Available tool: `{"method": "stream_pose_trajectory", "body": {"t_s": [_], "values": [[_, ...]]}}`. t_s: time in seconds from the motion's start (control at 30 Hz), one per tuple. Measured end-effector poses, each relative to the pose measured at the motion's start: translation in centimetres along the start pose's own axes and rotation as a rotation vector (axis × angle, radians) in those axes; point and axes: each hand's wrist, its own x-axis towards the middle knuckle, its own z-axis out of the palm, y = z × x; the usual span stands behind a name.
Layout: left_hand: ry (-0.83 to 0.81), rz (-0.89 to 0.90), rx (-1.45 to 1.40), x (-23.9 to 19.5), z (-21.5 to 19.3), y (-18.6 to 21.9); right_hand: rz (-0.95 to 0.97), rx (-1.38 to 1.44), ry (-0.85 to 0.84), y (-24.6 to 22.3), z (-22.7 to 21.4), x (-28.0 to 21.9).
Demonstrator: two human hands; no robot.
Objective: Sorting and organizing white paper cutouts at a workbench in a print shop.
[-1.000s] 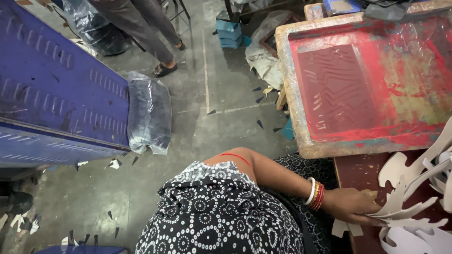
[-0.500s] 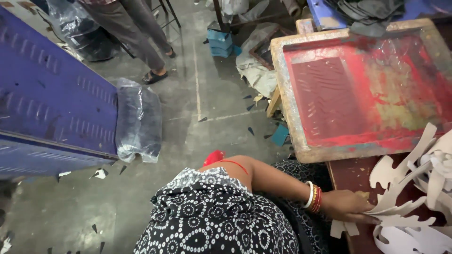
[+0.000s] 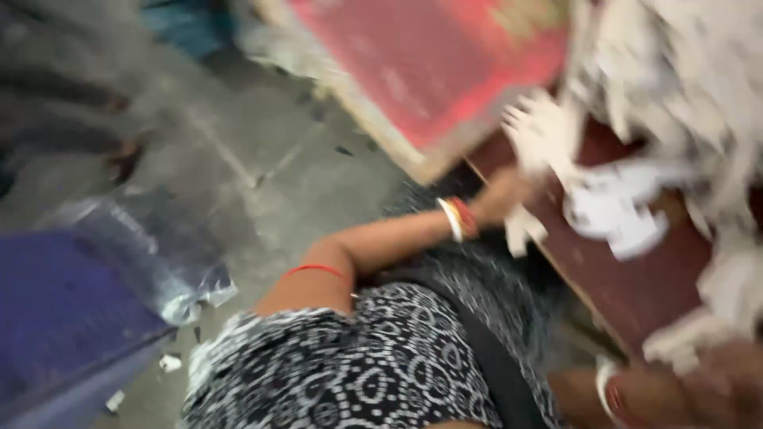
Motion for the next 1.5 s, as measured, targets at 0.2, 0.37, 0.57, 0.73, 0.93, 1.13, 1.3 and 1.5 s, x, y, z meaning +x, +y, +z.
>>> {"method": "stream_pose_trajectory", "body": {"t_s": [0.2, 0.37, 0.57, 0.73, 0.93, 1.13, 1.3, 1.5], "values": [[0.170, -0.492, -0.712, -0.3, -1.4, 4.4, 0.202, -0.330, 0.228, -7.3, 7.9, -0.4], [0.060, -0.461, -0.494, 2.0, -4.5, 11.3, 0.578, -0.482, 0.225, -4.1, 8.8, -2.3], [0.018, -0.453, -0.643, 3.5, -6.0, 13.9, 0.457, -0.725, -0.063, -0.3, 10.1, 1.4], [-0.009, -0.428, -0.674, 3.4, -6.1, 13.5, 0.646, -0.755, -0.175, 0.2, 15.0, 5.3], [-0.044, -0.490, -0.685, 3.5, -6.5, 13.4, 0.589, -0.866, -0.225, 0.9, 16.5, 1.9], [-0.117, -0.496, -0.645, 3.7, -6.6, 13.6, 0.668, -0.686, -0.088, 0.8, 14.0, -1.4], [-0.117, -0.496, -0.657, 3.9, -6.7, 13.7, 0.948, -0.097, 0.356, 2.7, 11.5, -3.6], [-0.105, -0.530, -0.596, 4.0, -6.3, 13.9, 1.091, 0.469, 0.605, 4.1, 10.4, -5.6]]}}
